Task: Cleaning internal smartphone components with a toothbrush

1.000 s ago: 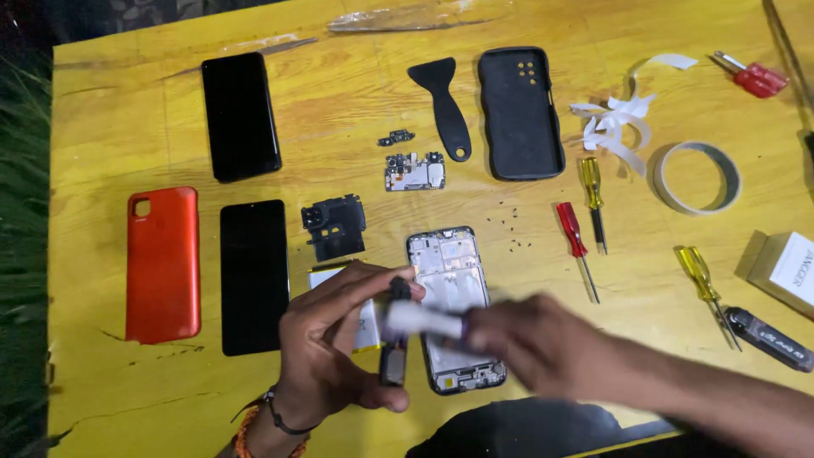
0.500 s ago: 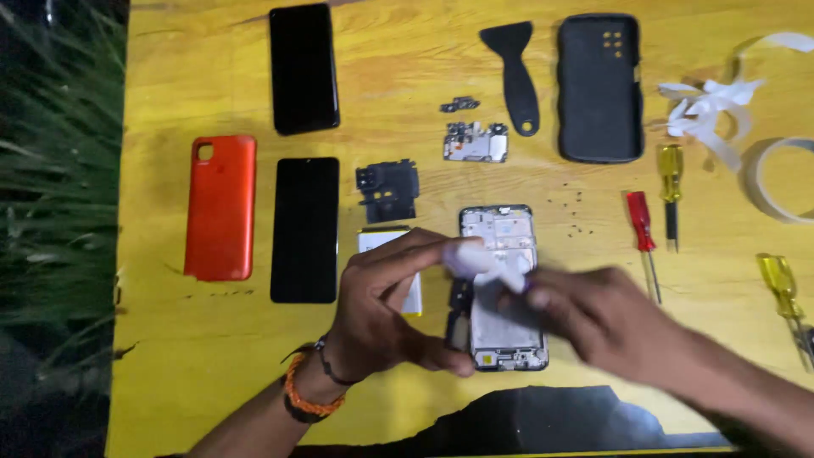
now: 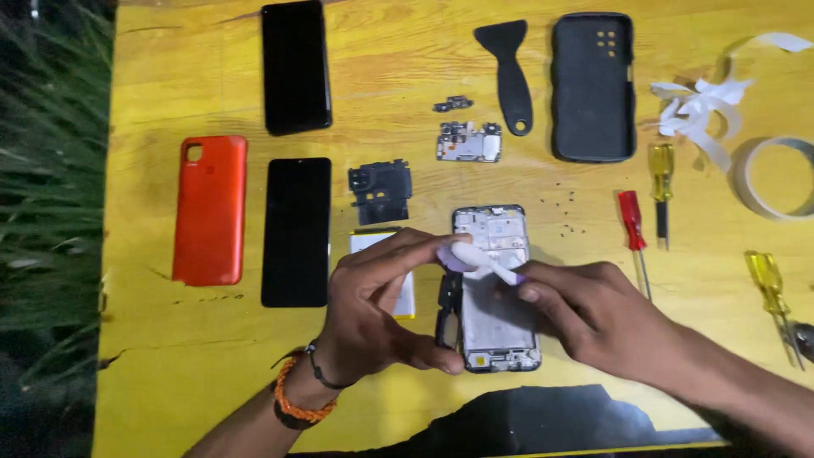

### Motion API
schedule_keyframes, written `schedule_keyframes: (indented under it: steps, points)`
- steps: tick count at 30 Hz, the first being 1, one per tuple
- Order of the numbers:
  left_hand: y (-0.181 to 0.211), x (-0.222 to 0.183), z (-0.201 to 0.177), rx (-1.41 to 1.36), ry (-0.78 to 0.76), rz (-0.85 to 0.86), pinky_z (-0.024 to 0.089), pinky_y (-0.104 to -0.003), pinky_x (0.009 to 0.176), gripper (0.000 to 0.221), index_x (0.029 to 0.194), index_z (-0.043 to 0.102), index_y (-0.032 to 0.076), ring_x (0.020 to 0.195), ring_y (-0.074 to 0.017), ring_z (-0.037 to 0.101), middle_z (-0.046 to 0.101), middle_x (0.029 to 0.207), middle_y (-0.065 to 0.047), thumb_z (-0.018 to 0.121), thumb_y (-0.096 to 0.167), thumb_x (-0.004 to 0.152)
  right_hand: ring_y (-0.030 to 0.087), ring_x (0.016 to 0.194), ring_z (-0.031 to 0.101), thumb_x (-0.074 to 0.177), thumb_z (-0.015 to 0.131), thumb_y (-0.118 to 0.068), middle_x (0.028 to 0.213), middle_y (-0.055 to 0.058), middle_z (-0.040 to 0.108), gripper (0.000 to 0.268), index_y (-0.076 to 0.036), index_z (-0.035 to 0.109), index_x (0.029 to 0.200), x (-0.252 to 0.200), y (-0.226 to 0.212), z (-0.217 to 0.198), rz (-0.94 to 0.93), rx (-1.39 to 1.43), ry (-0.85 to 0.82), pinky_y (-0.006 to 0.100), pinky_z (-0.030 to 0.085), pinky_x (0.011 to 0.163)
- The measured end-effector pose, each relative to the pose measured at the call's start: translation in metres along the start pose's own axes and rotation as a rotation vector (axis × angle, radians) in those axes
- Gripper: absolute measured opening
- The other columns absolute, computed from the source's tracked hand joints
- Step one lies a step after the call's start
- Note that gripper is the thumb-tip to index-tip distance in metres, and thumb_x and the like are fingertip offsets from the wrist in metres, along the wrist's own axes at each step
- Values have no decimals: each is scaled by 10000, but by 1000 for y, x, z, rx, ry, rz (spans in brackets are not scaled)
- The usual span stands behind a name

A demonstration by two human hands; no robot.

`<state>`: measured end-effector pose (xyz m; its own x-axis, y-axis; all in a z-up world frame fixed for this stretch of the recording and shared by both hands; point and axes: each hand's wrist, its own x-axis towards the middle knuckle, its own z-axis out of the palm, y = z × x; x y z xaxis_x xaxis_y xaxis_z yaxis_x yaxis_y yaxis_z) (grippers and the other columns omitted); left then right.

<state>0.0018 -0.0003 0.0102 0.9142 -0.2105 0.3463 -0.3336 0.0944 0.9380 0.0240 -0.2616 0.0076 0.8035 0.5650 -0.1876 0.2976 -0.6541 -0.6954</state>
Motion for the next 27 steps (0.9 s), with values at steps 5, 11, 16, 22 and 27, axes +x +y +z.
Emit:
schedule_keyframes:
  steps: [5,11,16,22,27]
  points:
    - [-3,0,-1,12,-40,68,601,-398,971,869,1313,617,-22,1086,-280,724,743,1161,-184,799,583,716,234,453,496,1030,503,-304,583,59,546,239,-170,692,969,-13,-13,6,-147,151,-88,365,412,469]
    - [-7,-1,-1,-59,-37,39,622,-421,996,858,1330,603,-38,1071,-302,747,715,1217,-205,853,499,709,245,491,625,1048,461,-271,754,51,691,278,-97,679,1053,-17,-24,0,-339,155,-46,384,489,483]
    - [-6,-3,2,-88,5,43,607,-380,1043,904,1320,602,-106,1110,-264,678,697,1187,-159,862,484,687,203,388,481,1049,442,-274,565,56,503,280,-118,655,957,-10,-16,-1,-243,143,27,344,352,411]
    - [2,-1,1,57,-23,32,589,-360,944,827,1229,652,-74,1030,-256,710,732,1118,-171,827,500,661,258,417,510,1020,485,-308,579,80,614,259,-183,711,1006,-11,-11,1,-64,13,15,335,394,465]
    - [5,0,1,116,-47,53,586,-356,977,867,1272,647,-45,1089,-264,717,728,1183,-179,801,554,664,161,411,540,1041,447,-320,579,23,601,301,-171,638,861,-7,6,6,-101,113,-48,336,435,434]
